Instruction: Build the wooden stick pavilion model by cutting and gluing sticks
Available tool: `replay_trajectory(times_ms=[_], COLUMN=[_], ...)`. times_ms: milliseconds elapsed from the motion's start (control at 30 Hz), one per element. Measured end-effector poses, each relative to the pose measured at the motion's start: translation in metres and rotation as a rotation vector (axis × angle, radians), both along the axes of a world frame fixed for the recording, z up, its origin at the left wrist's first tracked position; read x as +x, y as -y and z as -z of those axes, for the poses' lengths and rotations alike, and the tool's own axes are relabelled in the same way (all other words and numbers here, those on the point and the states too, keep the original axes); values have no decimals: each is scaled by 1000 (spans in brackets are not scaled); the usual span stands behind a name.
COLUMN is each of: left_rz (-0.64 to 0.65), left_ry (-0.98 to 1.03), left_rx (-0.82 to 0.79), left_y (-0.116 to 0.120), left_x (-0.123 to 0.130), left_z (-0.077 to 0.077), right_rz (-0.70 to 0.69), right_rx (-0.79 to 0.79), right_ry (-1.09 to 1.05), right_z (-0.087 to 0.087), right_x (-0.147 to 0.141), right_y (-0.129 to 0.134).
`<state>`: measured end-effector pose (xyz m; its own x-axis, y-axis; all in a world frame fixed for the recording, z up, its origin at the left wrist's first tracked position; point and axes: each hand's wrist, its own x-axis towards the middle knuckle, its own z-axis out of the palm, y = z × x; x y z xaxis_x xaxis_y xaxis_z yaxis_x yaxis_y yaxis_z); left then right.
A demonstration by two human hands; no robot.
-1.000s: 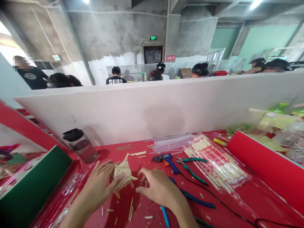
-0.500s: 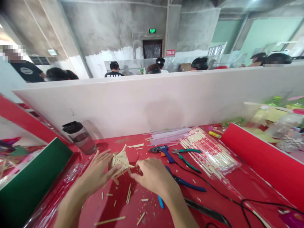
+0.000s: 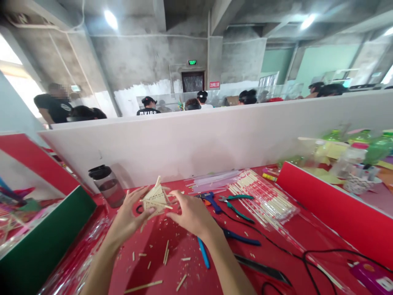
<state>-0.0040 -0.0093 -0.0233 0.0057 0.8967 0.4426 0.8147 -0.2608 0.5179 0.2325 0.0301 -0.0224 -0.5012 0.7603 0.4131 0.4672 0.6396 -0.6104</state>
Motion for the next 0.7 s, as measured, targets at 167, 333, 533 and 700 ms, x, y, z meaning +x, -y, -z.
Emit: replay_trajectory(times_ms=[167, 333, 533, 700], left_rz=[-28, -33, -21, -3], left_ry=[125, 186, 208, 188], left_rx=[89, 107, 110, 109], left_y=[-2, -3, -5, -6], left_x=[8, 11, 9, 8], left_z=[3, 6, 9, 10], right_rz=[-37, -10, -28, -23], right_rx=[131, 281, 341, 348], right_ry=[-264, -323, -318, -315], right_z=[10, 14, 13, 13], right_x=[-7, -8, -9, -9], right_y=[-3, -1, -1, 0])
